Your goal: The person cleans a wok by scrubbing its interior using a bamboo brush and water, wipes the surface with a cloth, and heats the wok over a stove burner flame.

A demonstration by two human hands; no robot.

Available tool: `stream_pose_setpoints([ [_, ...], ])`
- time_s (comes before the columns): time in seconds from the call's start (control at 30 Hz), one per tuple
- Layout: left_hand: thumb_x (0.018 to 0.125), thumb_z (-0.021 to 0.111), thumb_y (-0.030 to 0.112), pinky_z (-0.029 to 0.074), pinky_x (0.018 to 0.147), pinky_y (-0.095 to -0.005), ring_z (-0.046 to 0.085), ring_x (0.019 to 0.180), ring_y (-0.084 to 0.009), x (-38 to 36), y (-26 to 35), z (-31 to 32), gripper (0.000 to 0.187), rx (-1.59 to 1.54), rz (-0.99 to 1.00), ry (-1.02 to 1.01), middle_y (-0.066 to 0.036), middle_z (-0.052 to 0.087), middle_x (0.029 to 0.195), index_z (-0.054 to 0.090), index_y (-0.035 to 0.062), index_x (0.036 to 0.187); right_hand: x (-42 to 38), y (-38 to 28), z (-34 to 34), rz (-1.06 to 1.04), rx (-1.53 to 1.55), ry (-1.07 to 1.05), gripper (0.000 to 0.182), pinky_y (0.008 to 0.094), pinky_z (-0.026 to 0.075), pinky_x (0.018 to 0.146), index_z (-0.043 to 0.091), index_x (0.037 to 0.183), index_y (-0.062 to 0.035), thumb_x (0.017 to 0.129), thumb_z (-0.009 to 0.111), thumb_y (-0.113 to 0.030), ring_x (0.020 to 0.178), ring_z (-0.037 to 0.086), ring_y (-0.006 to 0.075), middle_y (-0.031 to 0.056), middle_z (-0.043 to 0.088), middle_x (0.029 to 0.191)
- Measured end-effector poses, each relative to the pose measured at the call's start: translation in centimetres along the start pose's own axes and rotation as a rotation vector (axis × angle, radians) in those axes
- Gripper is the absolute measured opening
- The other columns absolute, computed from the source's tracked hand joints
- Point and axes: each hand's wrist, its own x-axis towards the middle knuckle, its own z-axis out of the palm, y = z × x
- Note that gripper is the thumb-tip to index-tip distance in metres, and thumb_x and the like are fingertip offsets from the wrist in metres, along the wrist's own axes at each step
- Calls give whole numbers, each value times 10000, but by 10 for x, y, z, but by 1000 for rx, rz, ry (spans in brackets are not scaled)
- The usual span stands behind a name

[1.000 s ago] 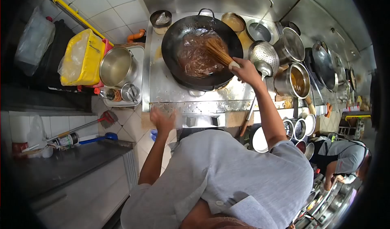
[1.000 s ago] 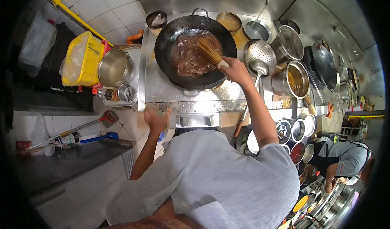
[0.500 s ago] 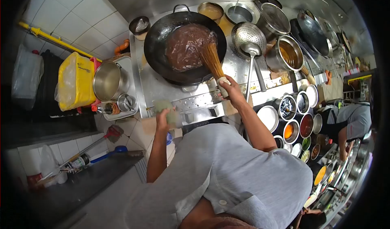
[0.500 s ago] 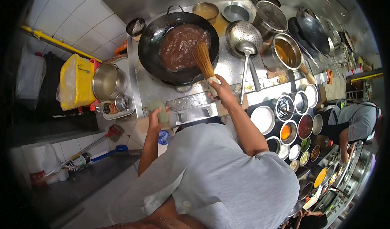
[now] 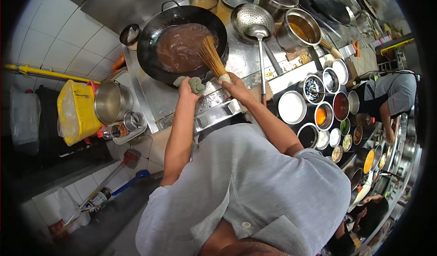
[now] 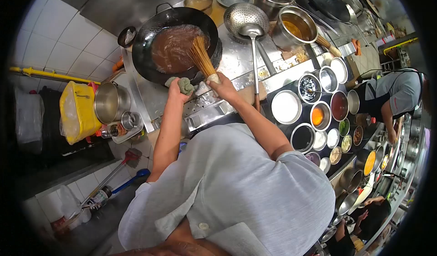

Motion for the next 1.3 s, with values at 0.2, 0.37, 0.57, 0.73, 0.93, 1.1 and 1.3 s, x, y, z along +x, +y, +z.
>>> stream_pose_setpoints([
  [0.2, 945, 504, 260, 400, 425, -322, 546, 511, -183, -17, -1, -19, 192, -59, 256, -68, -8, 573, 661, 549, 170, 781, -22, 3, -1, -74, 13, -2, 546, 239, 442, 439, 484, 1369, -8, 905, 677, -221, 539, 550, 88, 30, 615, 809],
  [0.37, 918, 587, 243, 496, 485, -372, 635, 600, -216, 1, 22, -81, 120, 13, 209, -364, -48, 633, 740, 589, 131, 876, -39, 11, -5, -131, 97, 68, 545, 228, 420, 426, 492, 1368, -4, 900, 693, -200, 512, 539, 81, 25, 606, 789],
  [0.57, 852, 589, 168, 482, 480, -357, 614, 582, -194, -36, 28, -87, 47, 111, 324, -186, -29, 579, 700, 574, 130, 830, -58, -12, -20, -74, 121, 121, 560, 230, 425, 438, 478, 1395, -32, 914, 687, -227, 526, 545, 78, 10, 595, 787],
  [0.73, 857, 538, 168, 384, 388, -308, 519, 457, -152, -72, 28, -76, 127, 237, 502, -20, -12, 521, 606, 532, 148, 732, -57, -17, -23, -82, 171, 101, 556, 233, 434, 439, 481, 1395, -44, 918, 682, -247, 536, 550, 79, 2, 590, 796],
  [0.93, 808, 578, 142, 468, 460, -334, 587, 531, -180, -104, 26, -67, 40, 296, 542, -4, -24, 564, 682, 580, 102, 811, -49, -26, -15, -107, 178, 102, 506, 233, 425, 405, 509, 1338, -25, 906, 688, -216, 516, 562, 89, 23, 621, 771],
  [1.1, 792, 587, 118, 489, 477, -338, 596, 551, -181, -106, 18, -67, 66, 292, 645, -4, -17, 553, 704, 571, 95, 851, -44, -26, -11, -99, 185, 61, 502, 239, 447, 394, 513, 1333, -23, 904, 689, -215, 500, 557, 91, 19, 609, 751],
  [1.3, 790, 575, 94, 490, 491, -336, 586, 568, -181, -101, 12, -69, 65, 306, 736, 7, -22, 551, 734, 554, 89, 851, -39, -20, -8, -84, 191, 83, 495, 240, 449, 394, 516, 1329, -25, 906, 687, -220, 495, 552, 87, 19, 605, 745],
])
